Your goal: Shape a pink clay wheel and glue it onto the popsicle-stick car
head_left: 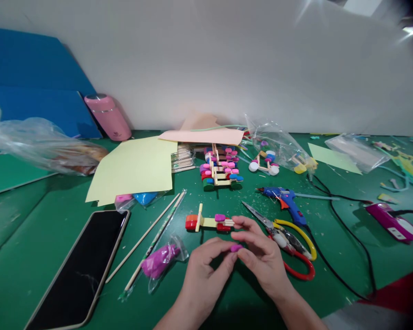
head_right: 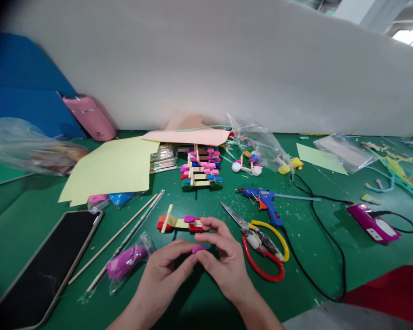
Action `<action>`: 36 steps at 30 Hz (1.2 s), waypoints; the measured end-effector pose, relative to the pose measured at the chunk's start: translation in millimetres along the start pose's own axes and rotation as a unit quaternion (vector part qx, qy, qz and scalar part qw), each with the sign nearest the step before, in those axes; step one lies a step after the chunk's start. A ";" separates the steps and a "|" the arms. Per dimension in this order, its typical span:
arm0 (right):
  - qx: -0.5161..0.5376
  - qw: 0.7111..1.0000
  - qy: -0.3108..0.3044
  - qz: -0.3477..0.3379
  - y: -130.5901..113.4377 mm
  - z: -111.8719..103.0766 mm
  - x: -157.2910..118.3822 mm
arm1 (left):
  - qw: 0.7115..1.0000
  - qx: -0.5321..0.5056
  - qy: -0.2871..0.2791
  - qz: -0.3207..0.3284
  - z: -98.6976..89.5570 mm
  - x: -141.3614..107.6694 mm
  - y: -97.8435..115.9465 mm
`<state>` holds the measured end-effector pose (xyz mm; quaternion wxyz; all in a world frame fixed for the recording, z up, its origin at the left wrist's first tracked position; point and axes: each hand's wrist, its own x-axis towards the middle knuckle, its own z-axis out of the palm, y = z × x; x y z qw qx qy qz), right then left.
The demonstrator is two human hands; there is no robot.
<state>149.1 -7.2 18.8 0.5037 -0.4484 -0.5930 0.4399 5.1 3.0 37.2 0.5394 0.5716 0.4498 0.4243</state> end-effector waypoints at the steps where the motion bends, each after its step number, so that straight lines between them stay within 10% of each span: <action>1: -0.003 1.000 -0.003 -0.003 0.1 -0.1 0.0 | 1.000 0.000 0.001 -0.002 0.1 0.0 0.6; 14: -0.033 0.999 0.014 0.003 -0.9 4.5 2.2 | 1.000 0.015 -0.007 -0.020 0.7 -1.4 -1.3; 23: -0.043 0.998 0.043 0.015 -0.6 2.5 1.2 | 0.953 -0.210 0.005 -0.217 -0.2 2.0 -4.7; 36: -0.099 0.994 0.038 0.013 -2.0 1.2 4.0 | 0.952 -0.244 0.020 -0.184 -0.4 2.3 -4.7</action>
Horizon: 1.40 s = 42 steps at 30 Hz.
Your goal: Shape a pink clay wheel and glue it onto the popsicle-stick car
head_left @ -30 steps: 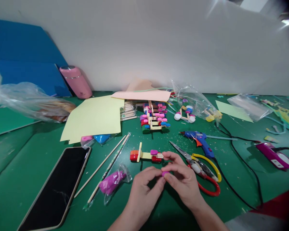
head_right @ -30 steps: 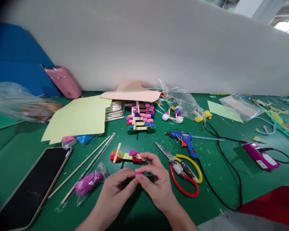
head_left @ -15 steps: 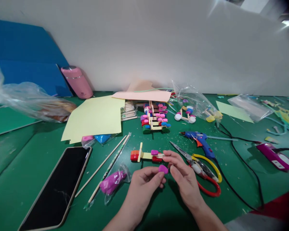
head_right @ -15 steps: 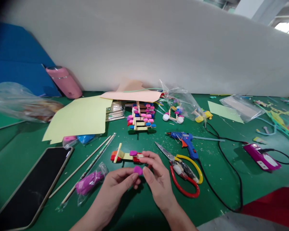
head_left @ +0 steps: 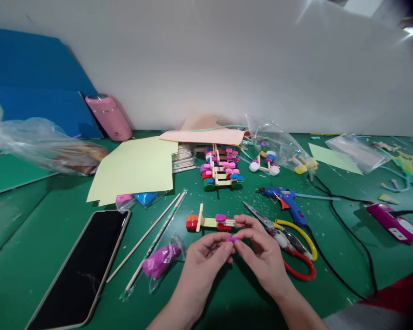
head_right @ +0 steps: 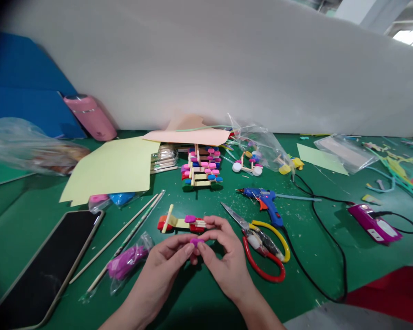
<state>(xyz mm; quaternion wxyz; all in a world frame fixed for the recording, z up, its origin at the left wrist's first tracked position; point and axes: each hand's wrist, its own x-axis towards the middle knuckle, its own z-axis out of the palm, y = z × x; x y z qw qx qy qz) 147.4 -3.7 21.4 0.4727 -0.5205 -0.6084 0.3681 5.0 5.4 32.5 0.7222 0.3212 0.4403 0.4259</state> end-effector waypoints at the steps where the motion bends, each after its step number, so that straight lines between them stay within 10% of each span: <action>1: 0.002 1.000 -0.003 -0.002 -0.3 -0.2 0.0 | 1.000 0.008 0.009 0.006 -0.3 0.0 -0.2; 34: 0.011 0.998 0.011 0.063 -10.5 3.8 -2.4 | 0.993 -0.107 0.009 -0.046 -1.0 2.1 -2.2; 42: 0.016 0.993 -0.093 0.066 -17.7 -8.1 7.0 | 0.994 -0.091 -0.023 -0.051 0.2 -0.2 -1.3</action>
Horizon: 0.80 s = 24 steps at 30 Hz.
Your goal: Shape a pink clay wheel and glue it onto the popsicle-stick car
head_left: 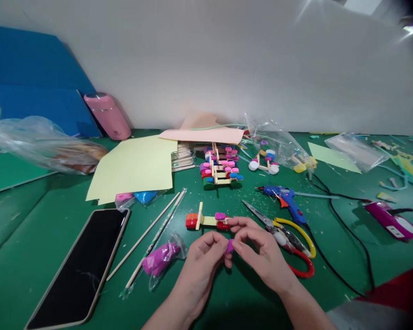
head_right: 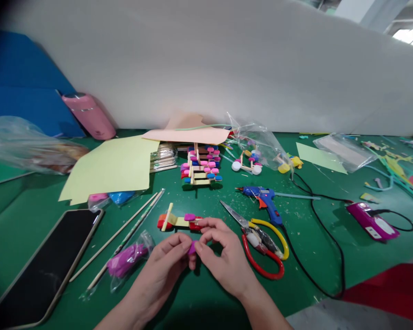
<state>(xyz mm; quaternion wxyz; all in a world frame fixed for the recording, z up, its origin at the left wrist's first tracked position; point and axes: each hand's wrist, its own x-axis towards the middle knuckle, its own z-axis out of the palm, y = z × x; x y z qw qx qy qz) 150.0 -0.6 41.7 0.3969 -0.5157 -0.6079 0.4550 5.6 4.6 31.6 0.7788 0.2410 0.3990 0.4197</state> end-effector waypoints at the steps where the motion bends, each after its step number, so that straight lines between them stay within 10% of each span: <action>1: 0.006 1.000 0.003 0.000 -0.1 0.0 0.1 | 1.000 -0.001 0.005 -0.003 0.1 0.0 0.0; 24: -0.072 0.996 0.054 -0.029 1.0 11.7 -4.2 | 0.999 -0.030 -0.001 0.011 -1.6 0.9 -5.7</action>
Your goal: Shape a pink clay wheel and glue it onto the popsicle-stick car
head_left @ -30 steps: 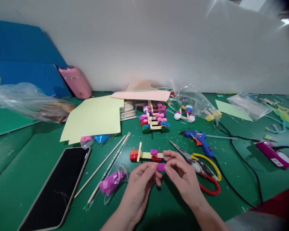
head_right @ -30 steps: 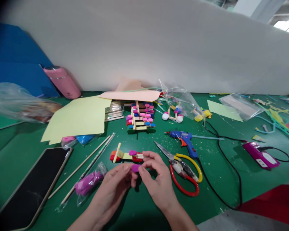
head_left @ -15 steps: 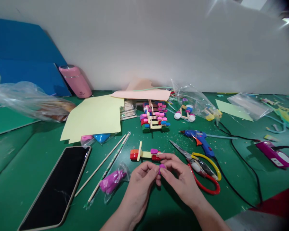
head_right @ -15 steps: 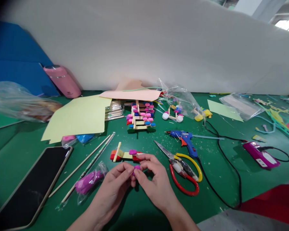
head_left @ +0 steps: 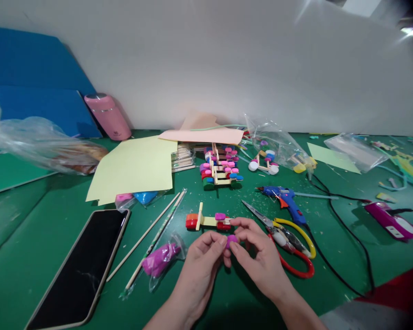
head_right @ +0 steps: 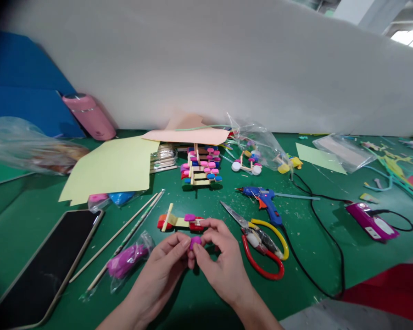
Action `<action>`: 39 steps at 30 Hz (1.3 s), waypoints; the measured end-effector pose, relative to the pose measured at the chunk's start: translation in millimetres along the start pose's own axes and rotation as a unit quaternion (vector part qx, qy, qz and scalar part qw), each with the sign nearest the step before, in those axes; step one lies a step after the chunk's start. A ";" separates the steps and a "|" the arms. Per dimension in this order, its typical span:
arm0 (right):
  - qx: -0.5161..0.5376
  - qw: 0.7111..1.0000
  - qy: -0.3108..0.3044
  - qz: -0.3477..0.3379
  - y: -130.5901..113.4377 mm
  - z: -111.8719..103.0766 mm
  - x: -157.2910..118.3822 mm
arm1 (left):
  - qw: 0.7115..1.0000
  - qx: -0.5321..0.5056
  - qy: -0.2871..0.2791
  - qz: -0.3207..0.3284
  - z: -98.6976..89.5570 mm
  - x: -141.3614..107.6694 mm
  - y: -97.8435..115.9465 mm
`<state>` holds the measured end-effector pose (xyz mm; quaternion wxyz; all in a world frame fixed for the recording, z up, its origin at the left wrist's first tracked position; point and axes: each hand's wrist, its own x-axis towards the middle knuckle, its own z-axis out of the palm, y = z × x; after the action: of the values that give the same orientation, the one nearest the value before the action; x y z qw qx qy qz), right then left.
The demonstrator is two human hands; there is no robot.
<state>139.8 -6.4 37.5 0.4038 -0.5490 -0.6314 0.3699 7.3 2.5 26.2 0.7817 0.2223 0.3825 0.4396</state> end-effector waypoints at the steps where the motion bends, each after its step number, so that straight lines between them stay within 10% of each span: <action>1: -0.002 1.000 0.000 -0.001 -0.2 -0.1 -0.3 | 1.000 -0.001 -0.001 -0.004 0.1 0.0 0.2; 22: -0.108 0.986 -0.066 -0.108 -0.5 -10.3 5.0 | 0.997 -0.051 -0.023 -0.051 0.8 -0.3 4.2; 39: -0.114 0.984 -0.032 -0.132 5.6 -9.1 4.3 | 0.993 0.116 -0.029 -0.001 0.1 -2.8 3.4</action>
<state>150.1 -1.2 36.4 0.3635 -0.4914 -0.7487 0.2567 4.7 1.8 29.7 0.7616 0.3237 0.4083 0.3852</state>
